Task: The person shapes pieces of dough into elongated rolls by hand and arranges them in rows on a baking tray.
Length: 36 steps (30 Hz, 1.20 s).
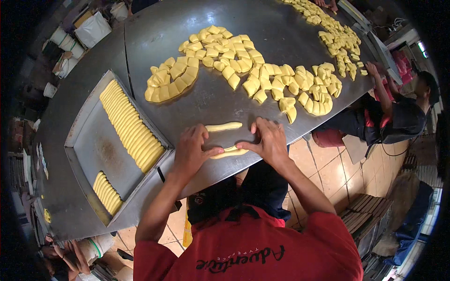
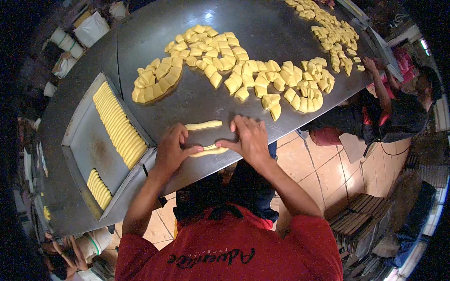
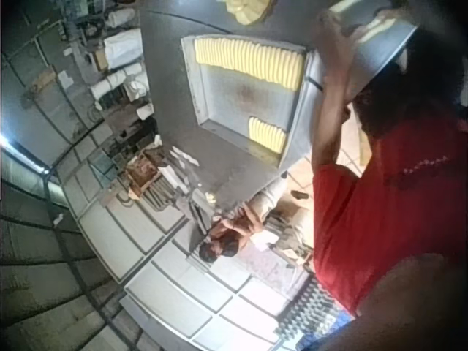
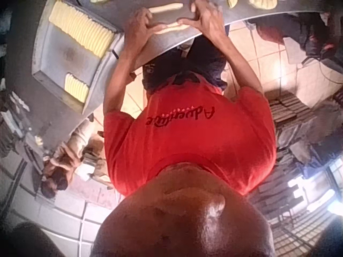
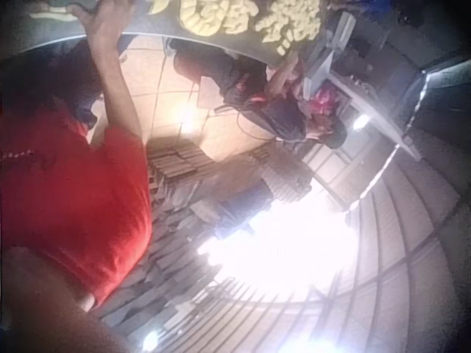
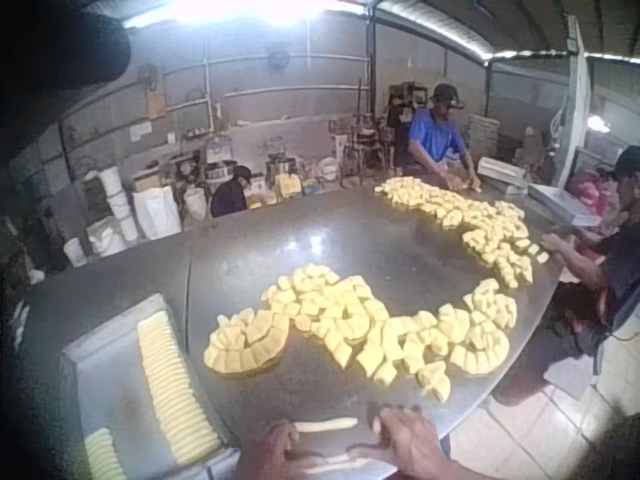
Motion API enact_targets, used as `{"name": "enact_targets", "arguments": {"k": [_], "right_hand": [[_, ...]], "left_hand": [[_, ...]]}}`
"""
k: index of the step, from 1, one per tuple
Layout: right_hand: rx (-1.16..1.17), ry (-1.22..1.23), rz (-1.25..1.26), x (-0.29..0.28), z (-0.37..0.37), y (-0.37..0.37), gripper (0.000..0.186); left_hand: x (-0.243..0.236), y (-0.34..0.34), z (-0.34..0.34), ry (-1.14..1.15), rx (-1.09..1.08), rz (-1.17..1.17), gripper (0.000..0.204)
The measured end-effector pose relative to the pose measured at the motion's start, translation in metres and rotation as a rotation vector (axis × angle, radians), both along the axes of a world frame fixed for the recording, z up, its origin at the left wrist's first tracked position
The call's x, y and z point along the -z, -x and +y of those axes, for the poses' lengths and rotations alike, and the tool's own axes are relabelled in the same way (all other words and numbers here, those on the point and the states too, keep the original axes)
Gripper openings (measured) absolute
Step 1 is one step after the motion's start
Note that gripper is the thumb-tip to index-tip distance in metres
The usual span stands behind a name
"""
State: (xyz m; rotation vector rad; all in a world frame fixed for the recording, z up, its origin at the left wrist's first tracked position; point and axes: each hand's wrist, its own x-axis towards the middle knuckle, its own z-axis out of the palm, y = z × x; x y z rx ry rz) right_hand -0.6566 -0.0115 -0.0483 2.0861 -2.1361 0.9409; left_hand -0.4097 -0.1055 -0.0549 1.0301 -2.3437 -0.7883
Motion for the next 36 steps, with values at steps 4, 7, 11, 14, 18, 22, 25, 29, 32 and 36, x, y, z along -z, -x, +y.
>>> {"name": "enact_targets", "arguments": {"k": [4, 7, 11, 14, 18, 22, 25, 29, 32, 36], "right_hand": [[-0.183, -0.226, -0.24, 0.008, 0.009, 0.008, 0.037], [-0.239, -0.224, -0.408, 0.001, 0.018, 0.001, 0.029], [-0.255, -0.209, -0.41, 0.003, 0.008, -0.011, 0.025], [-0.197, -0.153, -0.152, -0.001, 0.0, -0.016, 0.038], [0.015, -0.092, 0.064, -0.002, -0.005, -0.004, 0.051], [-0.172, -0.275, -0.297, 0.005, 0.003, 0.006, 0.037], [-0.251, -0.227, -0.494, 0.0, 0.012, -0.004, 0.028], [-0.299, -0.209, -0.331, 0.004, -0.001, -0.011, 0.029], [-0.258, -0.179, -0.031, -0.005, -0.009, -0.014, 0.039], [-0.113, -0.263, 0.107, -0.01, -0.018, -0.002, 0.041]], "left_hand": [[0.013, -0.008, 0.008, -0.063, -0.016, 0.089, 0.044], [0.018, -0.008, 0.011, -0.206, 0.025, 0.209, 0.043], [0.0, 0.009, 0.004, -0.264, 0.091, 0.214, 0.045], [-0.001, 0.013, 0.002, 0.086, 0.1, 0.064, 0.045], [0.002, 0.006, -0.007, 0.192, 0.013, 0.124, 0.044], [0.006, 0.002, 0.007, -0.129, -0.009, 0.115, 0.044], [0.011, 0.004, 0.012, -0.156, 0.022, 0.223, 0.043], [0.002, 0.018, 0.007, -0.169, 0.051, 0.168, 0.038], [0.001, 0.018, -0.003, 0.106, 0.088, -0.002, 0.039], [0.004, 0.007, -0.01, 0.157, -0.013, -0.047, 0.045]]}}
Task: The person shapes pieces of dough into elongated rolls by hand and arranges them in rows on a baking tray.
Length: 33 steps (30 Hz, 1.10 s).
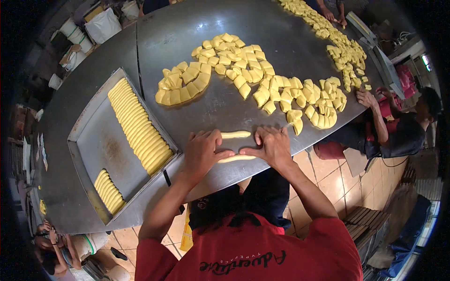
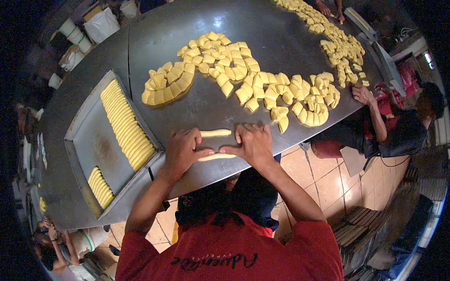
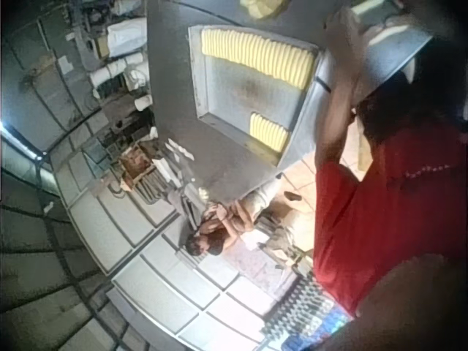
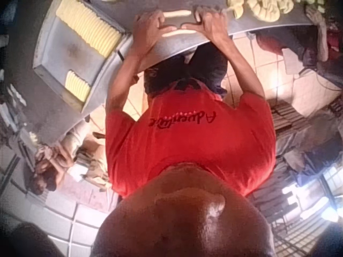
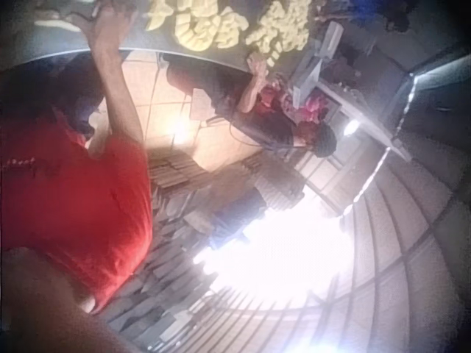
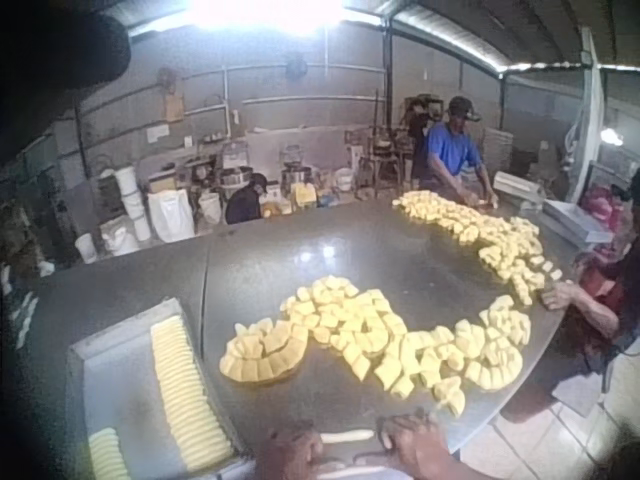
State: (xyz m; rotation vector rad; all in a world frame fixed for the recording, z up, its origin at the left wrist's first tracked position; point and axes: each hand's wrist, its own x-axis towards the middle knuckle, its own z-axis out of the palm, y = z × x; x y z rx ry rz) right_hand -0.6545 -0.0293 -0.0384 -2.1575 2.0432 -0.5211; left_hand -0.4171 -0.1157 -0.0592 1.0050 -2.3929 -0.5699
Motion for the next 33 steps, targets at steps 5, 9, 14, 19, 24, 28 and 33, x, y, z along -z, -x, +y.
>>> {"name": "enact_targets", "arguments": {"k": [5, 9, 14, 19, 24, 28, 33], "right_hand": [[-0.132, -0.068, -0.352, 0.012, -0.005, 0.008, 0.05], [-0.04, -0.162, -0.248, 0.001, -0.006, -0.007, 0.052], [0.057, -0.116, -0.083, 0.001, -0.012, -0.001, 0.054], [-0.094, -0.116, -0.336, 0.012, -0.011, 0.006, 0.054], [-0.012, -0.137, -0.118, 0.004, -0.013, 0.0, 0.052], [-0.029, -0.029, -0.147, 0.012, -0.015, 0.007, 0.05], [-0.047, -0.015, -0.322, 0.019, -0.009, 0.014, 0.053]], "left_hand": [[0.013, -0.002, -0.005, -0.183, 0.017, 0.1, 0.056], [-0.005, 0.0, -0.006, -0.17, 0.05, -0.047, 0.057], [-0.002, 0.001, -0.01, -0.038, 0.021, -0.128, 0.06], [0.004, -0.005, -0.011, -0.067, 0.054, -0.041, 0.059], [-0.002, -0.007, -0.013, -0.164, 0.015, -0.096, 0.057], [0.01, -0.009, -0.014, -0.022, 0.024, 0.049, 0.052], [0.003, -0.012, -0.008, -0.267, 0.007, 0.166, 0.047]]}}
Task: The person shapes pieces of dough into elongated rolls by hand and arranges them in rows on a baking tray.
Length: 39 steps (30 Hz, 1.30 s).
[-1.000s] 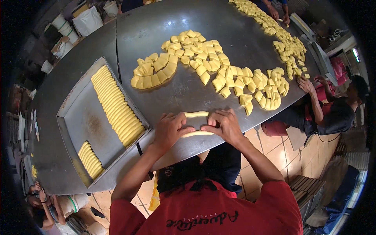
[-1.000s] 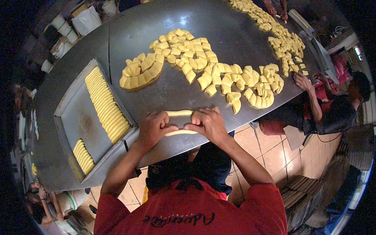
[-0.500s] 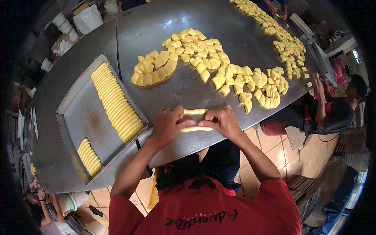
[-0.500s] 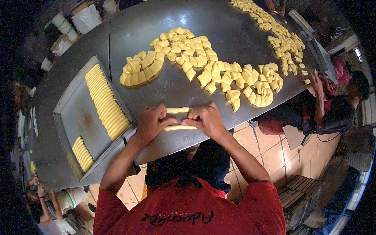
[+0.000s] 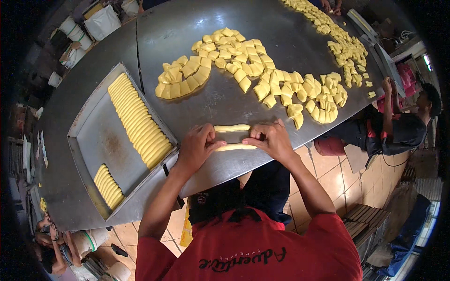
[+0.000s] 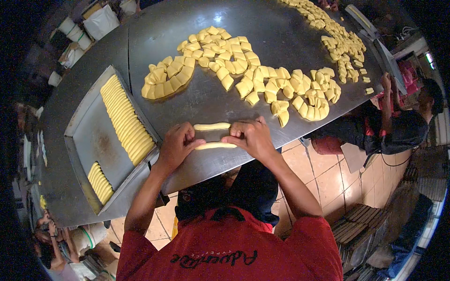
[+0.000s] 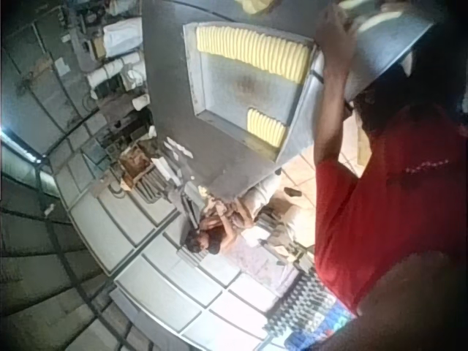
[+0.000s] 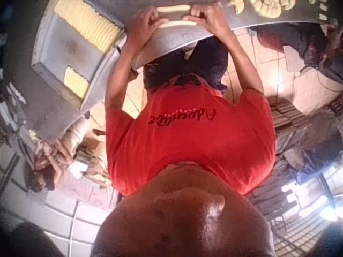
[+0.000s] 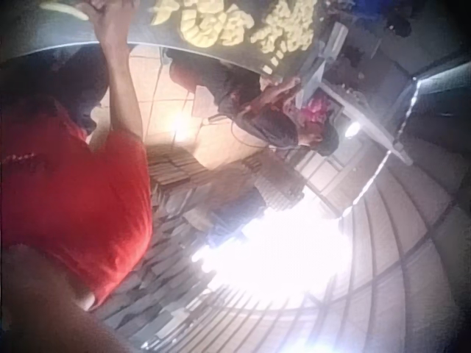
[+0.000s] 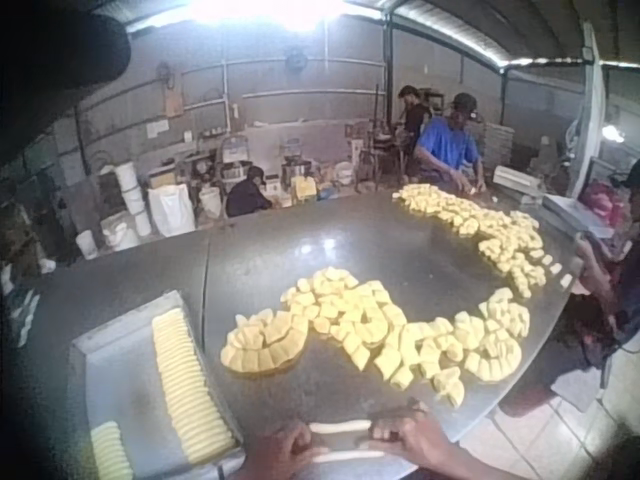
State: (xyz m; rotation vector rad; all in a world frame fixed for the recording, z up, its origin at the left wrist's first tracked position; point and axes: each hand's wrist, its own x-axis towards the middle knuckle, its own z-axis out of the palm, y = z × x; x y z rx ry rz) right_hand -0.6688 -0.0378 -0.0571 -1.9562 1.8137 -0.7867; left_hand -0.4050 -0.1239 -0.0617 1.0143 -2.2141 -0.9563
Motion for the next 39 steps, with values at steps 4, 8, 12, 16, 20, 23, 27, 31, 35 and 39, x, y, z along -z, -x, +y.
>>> {"name": "enact_targets", "arguments": {"k": [4, 8, 12, 16, 20, 23, 27, 31, 35, 39], "right_hand": [[0.078, 0.149, 0.238, -0.007, -0.001, -0.002, 0.049], [0.04, 0.002, 0.175, -0.012, -0.001, 0.001, 0.041], [-0.14, 0.061, -0.219, -0.008, 0.012, -0.005, 0.026], [-0.168, 0.061, -0.168, -0.009, 0.023, -0.013, 0.024], [-0.141, 0.03, -0.395, -0.018, 0.011, -0.016, 0.027], [-0.06, 0.147, -0.186, -0.005, -0.005, -0.018, 0.026], [0.059, 0.113, -0.268, 0.004, 0.005, -0.024, 0.039], [0.021, 0.079, -0.193, -0.021, 0.006, -0.036, 0.045], [-0.084, -0.005, 0.044, -0.021, -0.016, -0.028, 0.052], [-0.162, 0.028, 0.036, -0.019, -0.012, -0.011, 0.048]], "left_hand": [[0.004, -0.003, 0.0, 0.054, -0.01, -0.059, 0.045], [0.01, -0.007, 0.0, 0.137, 0.019, -0.074, 0.032], [0.003, -0.008, 0.024, 0.012, -0.034, 0.029, 0.024], [-0.002, -0.001, 0.043, -0.044, -0.044, 0.074, 0.022], [-0.006, -0.002, 0.029, -0.167, -0.081, 0.142, 0.021], [0.006, 0.004, 0.008, -0.114, -0.057, 0.079, 0.027], [0.006, 0.009, 0.022, -0.024, -0.143, 0.108, 0.035], [0.002, 0.013, 0.017, 0.082, -0.09, 0.144, 0.041], [-0.001, 0.02, -0.002, 0.126, 0.018, -0.099, 0.037], [-0.012, 0.008, 0.0, -0.135, -0.032, -0.007, 0.031]]}}
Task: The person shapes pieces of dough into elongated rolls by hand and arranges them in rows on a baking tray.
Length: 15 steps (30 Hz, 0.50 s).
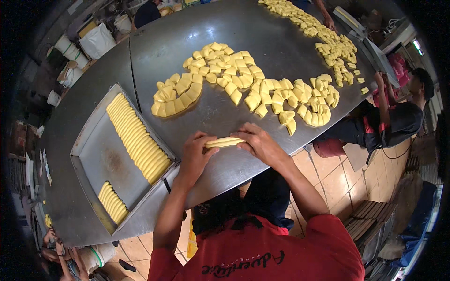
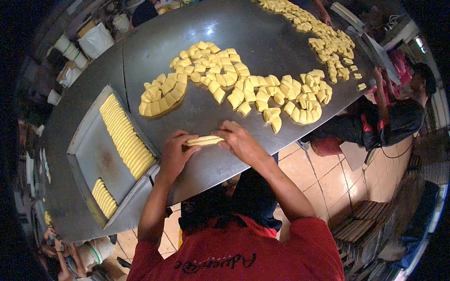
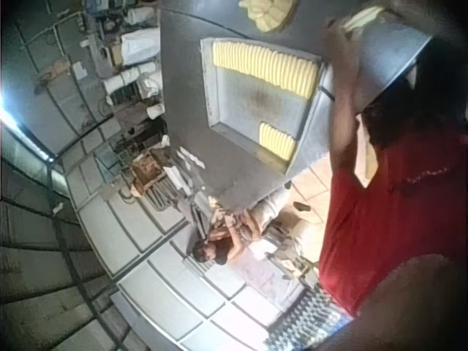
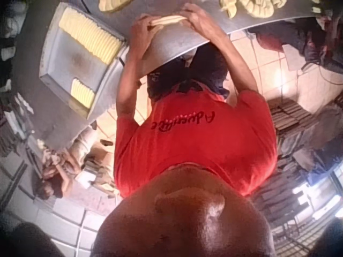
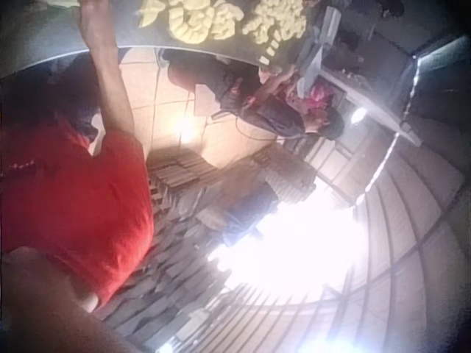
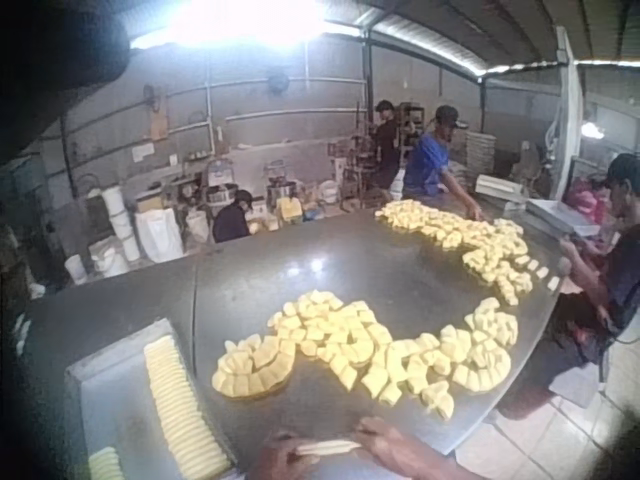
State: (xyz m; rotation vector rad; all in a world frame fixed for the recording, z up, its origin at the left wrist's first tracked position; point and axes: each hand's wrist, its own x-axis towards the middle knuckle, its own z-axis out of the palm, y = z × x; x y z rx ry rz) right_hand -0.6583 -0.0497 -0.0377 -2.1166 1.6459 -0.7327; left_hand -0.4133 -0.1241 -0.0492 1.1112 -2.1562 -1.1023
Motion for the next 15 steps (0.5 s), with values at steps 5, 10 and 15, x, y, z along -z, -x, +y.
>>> {"name": "enact_targets", "arguments": {"k": [5, 10, 15], "right_hand": [[-0.029, 0.035, -0.134, 0.005, 0.006, 0.017, 0.041], [0.004, 0.051, -0.089, 0.015, 0.008, 0.022, 0.042], [0.36, 0.29, -0.104, -0.006, 0.025, 0.038, 0.035]], "left_hand": [[-0.002, -0.01, 0.003, 0.051, -0.03, 0.03, 0.029], [0.004, 0.02, 0.033, 0.395, 0.018, -0.324, 0.055], [0.01, 0.051, 0.051, 0.409, 0.239, -0.35, 0.072]]}}
